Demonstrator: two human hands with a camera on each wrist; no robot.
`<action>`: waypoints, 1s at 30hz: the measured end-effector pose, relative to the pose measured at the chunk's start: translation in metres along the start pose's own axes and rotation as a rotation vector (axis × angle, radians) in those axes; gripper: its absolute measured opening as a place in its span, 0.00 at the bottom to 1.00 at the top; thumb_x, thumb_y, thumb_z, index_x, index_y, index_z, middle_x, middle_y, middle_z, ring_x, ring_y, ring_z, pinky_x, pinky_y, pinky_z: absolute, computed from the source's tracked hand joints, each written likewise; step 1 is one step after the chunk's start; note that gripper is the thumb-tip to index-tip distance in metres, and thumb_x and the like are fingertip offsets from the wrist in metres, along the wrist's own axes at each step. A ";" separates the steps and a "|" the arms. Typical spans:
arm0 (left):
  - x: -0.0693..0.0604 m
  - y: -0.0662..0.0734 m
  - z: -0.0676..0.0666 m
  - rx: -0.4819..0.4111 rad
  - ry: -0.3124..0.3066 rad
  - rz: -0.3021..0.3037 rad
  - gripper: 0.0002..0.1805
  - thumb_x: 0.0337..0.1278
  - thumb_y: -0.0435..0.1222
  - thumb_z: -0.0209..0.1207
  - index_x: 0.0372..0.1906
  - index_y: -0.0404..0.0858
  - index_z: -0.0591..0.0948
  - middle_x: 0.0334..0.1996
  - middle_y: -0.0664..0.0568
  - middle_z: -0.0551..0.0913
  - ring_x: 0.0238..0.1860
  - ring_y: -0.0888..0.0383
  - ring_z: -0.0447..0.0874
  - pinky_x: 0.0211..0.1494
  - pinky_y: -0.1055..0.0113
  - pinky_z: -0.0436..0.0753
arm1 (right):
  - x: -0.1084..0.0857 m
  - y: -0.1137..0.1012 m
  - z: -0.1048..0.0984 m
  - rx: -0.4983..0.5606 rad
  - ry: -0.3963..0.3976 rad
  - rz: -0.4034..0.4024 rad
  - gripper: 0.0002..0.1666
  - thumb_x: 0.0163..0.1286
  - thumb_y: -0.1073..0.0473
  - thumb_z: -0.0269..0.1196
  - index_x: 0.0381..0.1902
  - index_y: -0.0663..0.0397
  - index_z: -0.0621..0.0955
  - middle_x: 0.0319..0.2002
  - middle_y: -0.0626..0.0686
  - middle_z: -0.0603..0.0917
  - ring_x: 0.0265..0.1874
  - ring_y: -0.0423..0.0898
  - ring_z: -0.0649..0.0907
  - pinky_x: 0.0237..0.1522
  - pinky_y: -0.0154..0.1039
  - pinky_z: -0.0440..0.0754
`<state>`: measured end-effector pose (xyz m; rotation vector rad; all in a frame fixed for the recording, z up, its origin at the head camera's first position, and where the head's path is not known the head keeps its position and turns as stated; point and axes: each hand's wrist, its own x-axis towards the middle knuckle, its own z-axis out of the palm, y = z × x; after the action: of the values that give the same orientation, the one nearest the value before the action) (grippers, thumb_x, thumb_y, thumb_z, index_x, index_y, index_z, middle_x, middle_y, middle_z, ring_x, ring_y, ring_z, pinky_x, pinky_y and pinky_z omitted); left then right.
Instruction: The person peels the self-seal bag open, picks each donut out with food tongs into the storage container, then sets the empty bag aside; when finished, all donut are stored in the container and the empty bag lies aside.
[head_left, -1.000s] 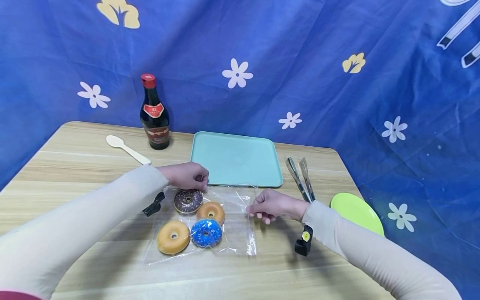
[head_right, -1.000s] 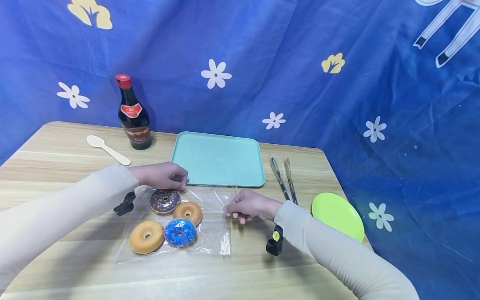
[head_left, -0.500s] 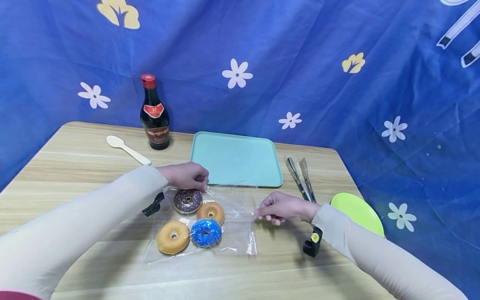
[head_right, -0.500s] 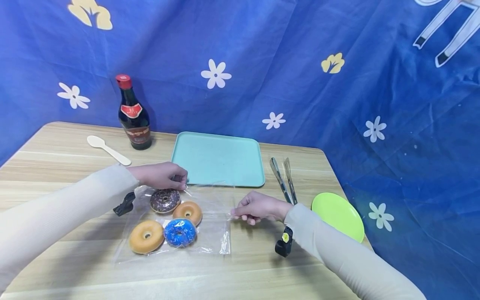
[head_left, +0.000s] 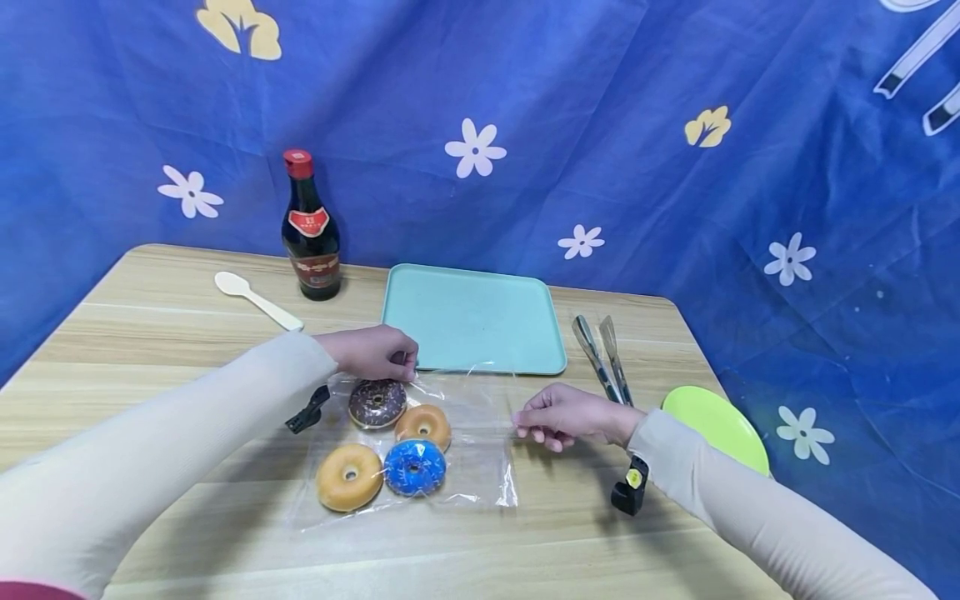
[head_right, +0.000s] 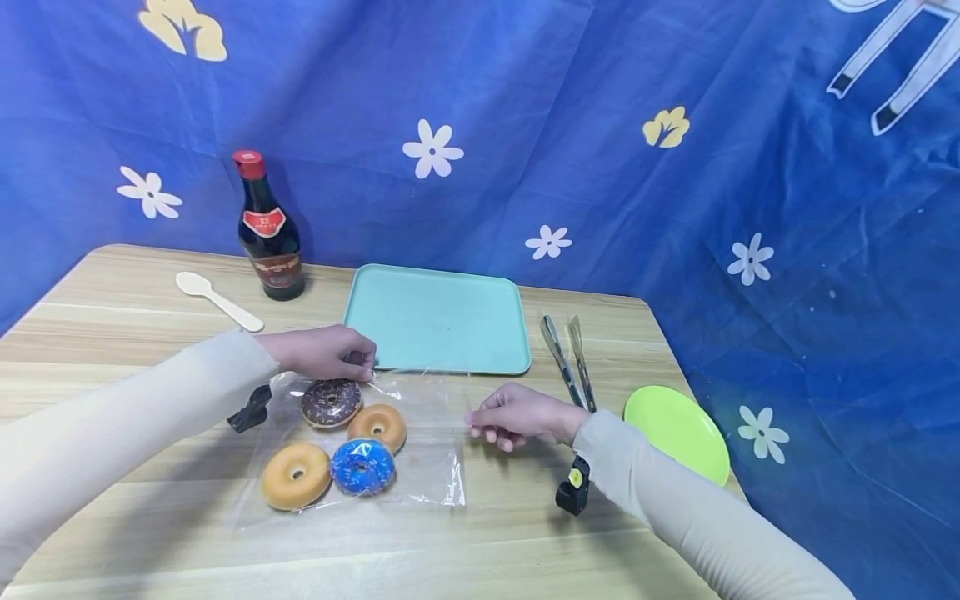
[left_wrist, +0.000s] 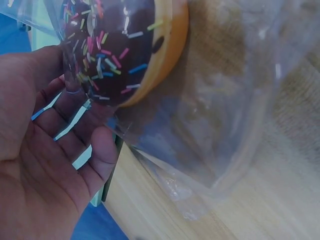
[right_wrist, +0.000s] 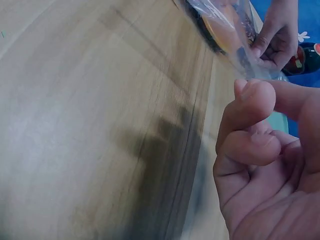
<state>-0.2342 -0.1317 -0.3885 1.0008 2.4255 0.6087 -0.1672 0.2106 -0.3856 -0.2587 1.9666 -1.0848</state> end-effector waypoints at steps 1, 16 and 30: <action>0.000 0.000 0.000 -0.001 -0.002 -0.002 0.11 0.71 0.37 0.63 0.30 0.41 0.79 0.25 0.57 0.77 0.29 0.63 0.72 0.38 0.67 0.74 | 0.000 0.000 0.001 0.011 0.005 -0.003 0.26 0.82 0.49 0.57 0.41 0.71 0.82 0.19 0.43 0.79 0.13 0.35 0.73 0.18 0.29 0.64; -0.010 0.010 0.000 0.048 0.097 -0.015 0.06 0.72 0.39 0.61 0.37 0.41 0.82 0.32 0.53 0.83 0.34 0.61 0.79 0.41 0.63 0.80 | -0.009 -0.005 0.024 0.029 0.032 -0.004 0.22 0.75 0.47 0.65 0.31 0.61 0.82 0.16 0.43 0.77 0.12 0.35 0.71 0.17 0.30 0.64; -0.042 0.065 0.031 0.175 0.050 0.128 0.33 0.59 0.68 0.63 0.57 0.47 0.82 0.48 0.53 0.79 0.45 0.59 0.73 0.43 0.63 0.76 | -0.010 -0.009 0.034 0.008 0.056 -0.009 0.17 0.73 0.54 0.67 0.31 0.63 0.83 0.15 0.43 0.76 0.11 0.35 0.70 0.16 0.29 0.62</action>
<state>-0.1555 -0.1136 -0.3684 1.2331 2.5068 0.4751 -0.1372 0.1905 -0.3821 -0.2348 2.0116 -1.1165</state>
